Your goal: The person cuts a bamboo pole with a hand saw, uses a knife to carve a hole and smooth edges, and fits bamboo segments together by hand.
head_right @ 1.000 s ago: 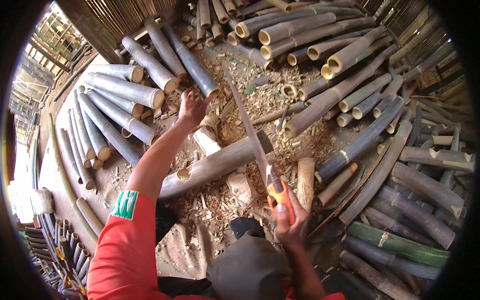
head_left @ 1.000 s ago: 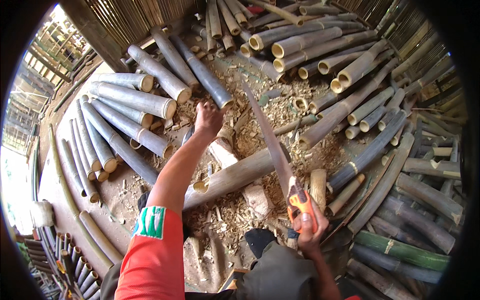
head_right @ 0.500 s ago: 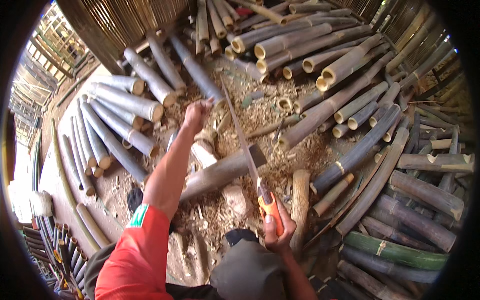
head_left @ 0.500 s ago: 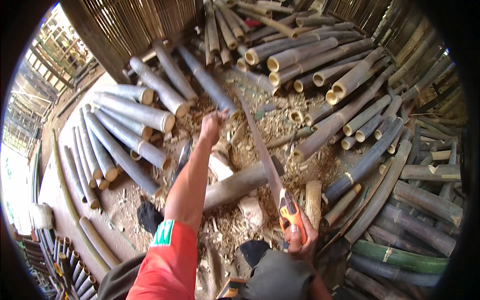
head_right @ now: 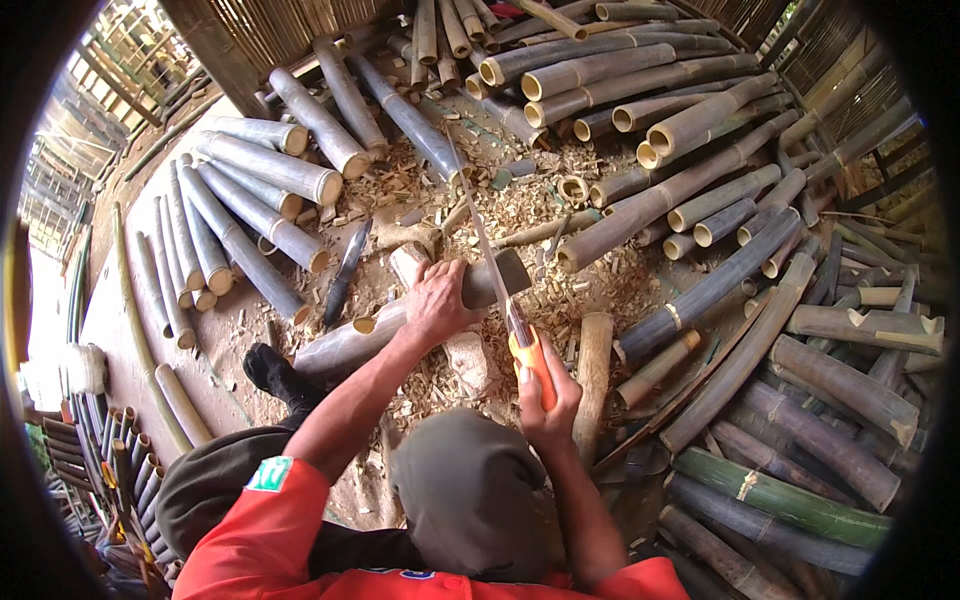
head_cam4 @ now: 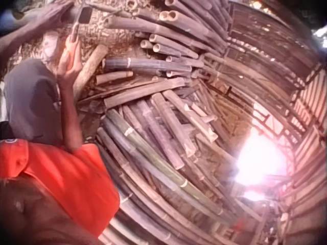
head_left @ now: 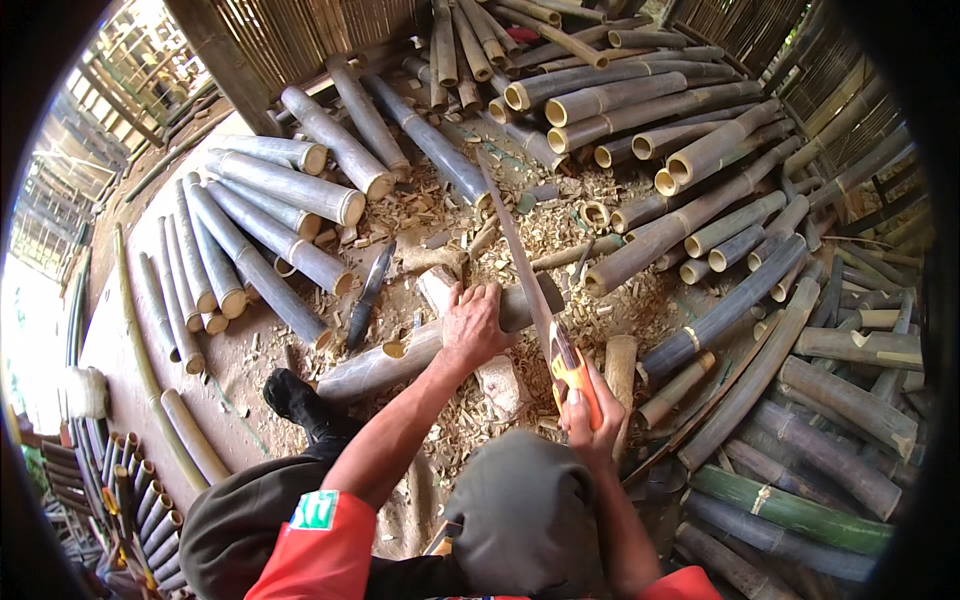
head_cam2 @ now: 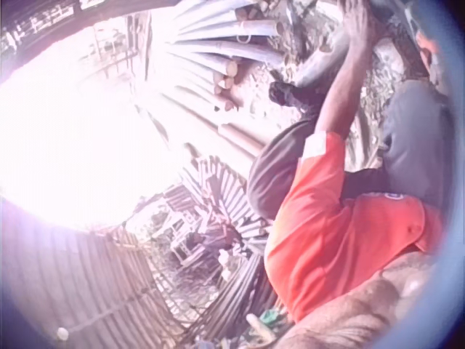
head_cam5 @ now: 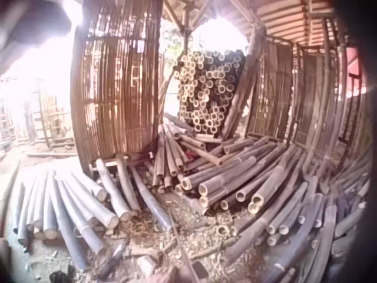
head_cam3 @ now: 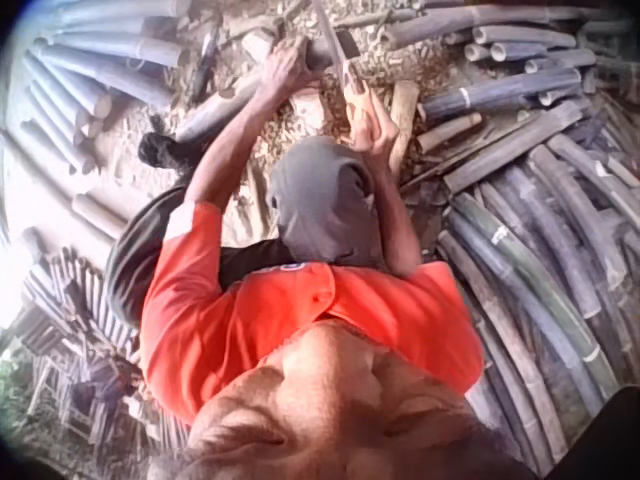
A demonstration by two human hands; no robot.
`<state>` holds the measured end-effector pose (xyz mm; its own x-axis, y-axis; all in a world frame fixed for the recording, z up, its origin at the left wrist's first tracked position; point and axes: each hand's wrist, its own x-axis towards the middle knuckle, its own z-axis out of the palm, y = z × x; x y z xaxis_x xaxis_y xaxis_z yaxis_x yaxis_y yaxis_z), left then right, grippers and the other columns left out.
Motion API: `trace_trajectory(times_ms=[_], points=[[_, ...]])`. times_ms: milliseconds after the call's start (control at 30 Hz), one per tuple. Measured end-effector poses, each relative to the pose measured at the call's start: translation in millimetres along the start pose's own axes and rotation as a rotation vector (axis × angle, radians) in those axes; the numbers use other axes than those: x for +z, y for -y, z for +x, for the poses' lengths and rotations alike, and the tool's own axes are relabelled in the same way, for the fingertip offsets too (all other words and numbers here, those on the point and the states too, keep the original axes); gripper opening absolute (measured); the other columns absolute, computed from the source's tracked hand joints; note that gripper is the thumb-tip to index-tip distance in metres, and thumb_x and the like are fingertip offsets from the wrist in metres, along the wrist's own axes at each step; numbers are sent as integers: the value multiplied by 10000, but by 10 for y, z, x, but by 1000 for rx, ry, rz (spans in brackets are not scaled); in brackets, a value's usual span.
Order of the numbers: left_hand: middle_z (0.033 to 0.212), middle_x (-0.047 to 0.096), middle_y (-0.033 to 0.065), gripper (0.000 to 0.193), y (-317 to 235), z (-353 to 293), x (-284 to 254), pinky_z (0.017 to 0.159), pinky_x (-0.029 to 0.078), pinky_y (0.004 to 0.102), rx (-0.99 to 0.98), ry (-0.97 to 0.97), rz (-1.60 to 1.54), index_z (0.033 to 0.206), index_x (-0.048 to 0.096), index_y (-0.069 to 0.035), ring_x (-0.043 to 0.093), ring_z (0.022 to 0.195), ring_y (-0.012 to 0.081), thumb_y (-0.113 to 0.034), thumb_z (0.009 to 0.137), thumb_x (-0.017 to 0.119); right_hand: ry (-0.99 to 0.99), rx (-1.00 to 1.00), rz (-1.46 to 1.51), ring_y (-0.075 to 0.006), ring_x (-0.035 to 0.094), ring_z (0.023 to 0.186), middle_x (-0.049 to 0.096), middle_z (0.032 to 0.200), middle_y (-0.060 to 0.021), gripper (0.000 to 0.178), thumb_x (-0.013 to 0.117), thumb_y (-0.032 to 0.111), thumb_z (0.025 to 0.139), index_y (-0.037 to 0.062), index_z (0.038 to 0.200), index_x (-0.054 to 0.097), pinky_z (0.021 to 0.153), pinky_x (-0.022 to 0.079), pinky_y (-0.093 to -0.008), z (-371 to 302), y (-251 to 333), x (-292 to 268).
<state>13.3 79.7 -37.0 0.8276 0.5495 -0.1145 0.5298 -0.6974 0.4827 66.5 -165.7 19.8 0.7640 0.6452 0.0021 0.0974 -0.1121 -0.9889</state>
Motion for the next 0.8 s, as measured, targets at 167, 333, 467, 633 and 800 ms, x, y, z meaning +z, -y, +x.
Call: trace_trajectory(times_ms=[167, 333, 467, 633, 800], points=[[1253, 646, 175, 824, 165, -176, 226, 1100, 418, 482, -40, -169, -18, 1245, 648, -28, 582, 1256, 347, -420, 586, 952, 97, -161, -138, -284, 734, 1091, 733, 1215, -256, 518, 622, 173, 1011, -102, 1447, 569, 933, 573, -390, 72, 76, 38], [1265, 590, 191, 826, 14, -302, 205, 1047, 443, 477, -184, -170, 14, 1244, 624, -53, 558, 1253, 360, -319, 542, 969, 82, -207, -279, -385, 778, 965, 739, 1057, -287, 493, 673, 180, 966, -45, 1402, 617, 826, 608, -437, 23, 342, 128], [1280, 582, 176, 834, 88, -379, 221, 1030, 437, 469, -142, -258, 96, 1232, 631, -67, 567, 1232, 347, -376, 542, 983, 89, -223, -289, -395, 779, 943, 739, 1049, -288, 509, 673, 194, 967, -39, 1415, 609, 804, 610, -444, 51, 299, 160], [1211, 640, 145, 817, 118, -304, 257, 993, 434, 509, -155, -186, 124, 1156, 677, -76, 604, 1187, 354, -523, 541, 978, 74, -182, -330, -374, 785, 939, 739, 1047, -285, 508, 658, 222, 992, -38, 1426, 602, 802, 611, -443, -30, 281, 242], [1193, 658, 119, 743, 119, -337, 235, 999, 437, 509, -187, -116, 118, 1125, 669, -97, 614, 1178, 345, -472, 562, 976, 150, -172, -371, -350, 787, 988, 755, 1135, -256, 506, 611, 256, 1039, -59, 1435, 594, 820, 604, -403, -814, 457, -390]])
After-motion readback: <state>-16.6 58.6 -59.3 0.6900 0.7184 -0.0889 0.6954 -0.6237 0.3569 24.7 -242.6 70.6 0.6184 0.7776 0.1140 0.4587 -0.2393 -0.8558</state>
